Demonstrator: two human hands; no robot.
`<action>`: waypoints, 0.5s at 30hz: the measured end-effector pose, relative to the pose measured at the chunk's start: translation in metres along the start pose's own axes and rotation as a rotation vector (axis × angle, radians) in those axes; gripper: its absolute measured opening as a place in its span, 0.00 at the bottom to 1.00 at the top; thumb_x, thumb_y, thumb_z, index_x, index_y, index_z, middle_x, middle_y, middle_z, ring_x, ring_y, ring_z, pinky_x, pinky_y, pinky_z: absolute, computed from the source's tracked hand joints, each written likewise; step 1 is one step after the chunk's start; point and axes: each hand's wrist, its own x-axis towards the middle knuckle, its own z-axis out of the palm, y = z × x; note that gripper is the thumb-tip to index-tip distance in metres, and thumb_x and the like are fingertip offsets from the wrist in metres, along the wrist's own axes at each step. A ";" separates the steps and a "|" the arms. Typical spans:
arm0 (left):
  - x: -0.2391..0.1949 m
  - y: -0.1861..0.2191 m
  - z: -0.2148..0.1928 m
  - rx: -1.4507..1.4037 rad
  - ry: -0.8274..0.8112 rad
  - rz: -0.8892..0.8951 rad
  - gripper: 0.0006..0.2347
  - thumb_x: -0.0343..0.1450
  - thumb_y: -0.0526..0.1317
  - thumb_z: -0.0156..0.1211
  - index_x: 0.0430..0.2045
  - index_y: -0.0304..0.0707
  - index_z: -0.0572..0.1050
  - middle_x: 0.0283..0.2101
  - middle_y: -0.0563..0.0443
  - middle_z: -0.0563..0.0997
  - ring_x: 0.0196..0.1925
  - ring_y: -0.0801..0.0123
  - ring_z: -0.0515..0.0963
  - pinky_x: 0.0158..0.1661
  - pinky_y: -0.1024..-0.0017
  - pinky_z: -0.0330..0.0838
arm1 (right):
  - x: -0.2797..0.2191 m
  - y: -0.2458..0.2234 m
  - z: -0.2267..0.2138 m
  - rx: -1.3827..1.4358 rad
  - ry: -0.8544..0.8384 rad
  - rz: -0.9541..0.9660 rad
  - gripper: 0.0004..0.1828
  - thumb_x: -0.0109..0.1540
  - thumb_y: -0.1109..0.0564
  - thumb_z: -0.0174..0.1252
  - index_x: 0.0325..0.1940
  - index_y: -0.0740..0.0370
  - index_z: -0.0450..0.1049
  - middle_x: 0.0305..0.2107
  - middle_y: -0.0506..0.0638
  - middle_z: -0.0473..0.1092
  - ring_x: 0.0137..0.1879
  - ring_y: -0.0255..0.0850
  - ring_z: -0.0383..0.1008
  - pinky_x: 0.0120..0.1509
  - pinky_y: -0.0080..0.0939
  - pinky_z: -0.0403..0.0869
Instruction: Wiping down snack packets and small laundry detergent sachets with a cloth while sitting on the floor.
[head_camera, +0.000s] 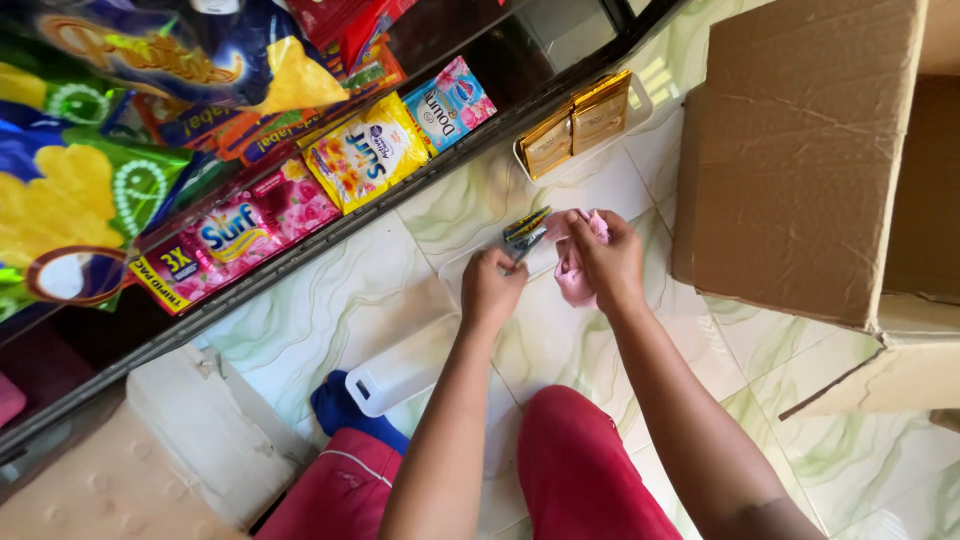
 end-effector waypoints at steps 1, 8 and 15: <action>-0.005 -0.005 -0.002 -0.099 0.107 0.269 0.09 0.63 0.42 0.68 0.22 0.39 0.75 0.30 0.45 0.82 0.38 0.48 0.81 0.40 0.56 0.75 | -0.008 -0.005 0.002 0.141 -0.039 0.056 0.17 0.64 0.50 0.68 0.45 0.68 0.78 0.32 0.50 0.78 0.35 0.37 0.76 0.40 0.38 0.75; -0.060 0.022 -0.068 -1.539 -0.484 -0.087 0.05 0.70 0.38 0.60 0.27 0.41 0.71 0.29 0.56 0.76 0.33 0.71 0.76 0.33 0.67 0.72 | -0.078 -0.022 0.024 -0.144 -0.188 -0.438 0.24 0.72 0.46 0.52 0.66 0.63 0.74 0.58 0.61 0.73 0.64 0.55 0.70 0.66 0.54 0.66; -0.141 0.072 -0.113 -1.752 -0.424 -0.160 0.20 0.75 0.52 0.51 0.60 0.47 0.70 0.59 0.60 0.77 0.59 0.75 0.77 0.56 0.71 0.72 | -0.122 -0.109 0.011 -0.420 -0.253 -0.615 0.24 0.73 0.44 0.42 0.66 0.58 0.71 0.66 0.56 0.68 0.74 0.56 0.64 0.76 0.54 0.62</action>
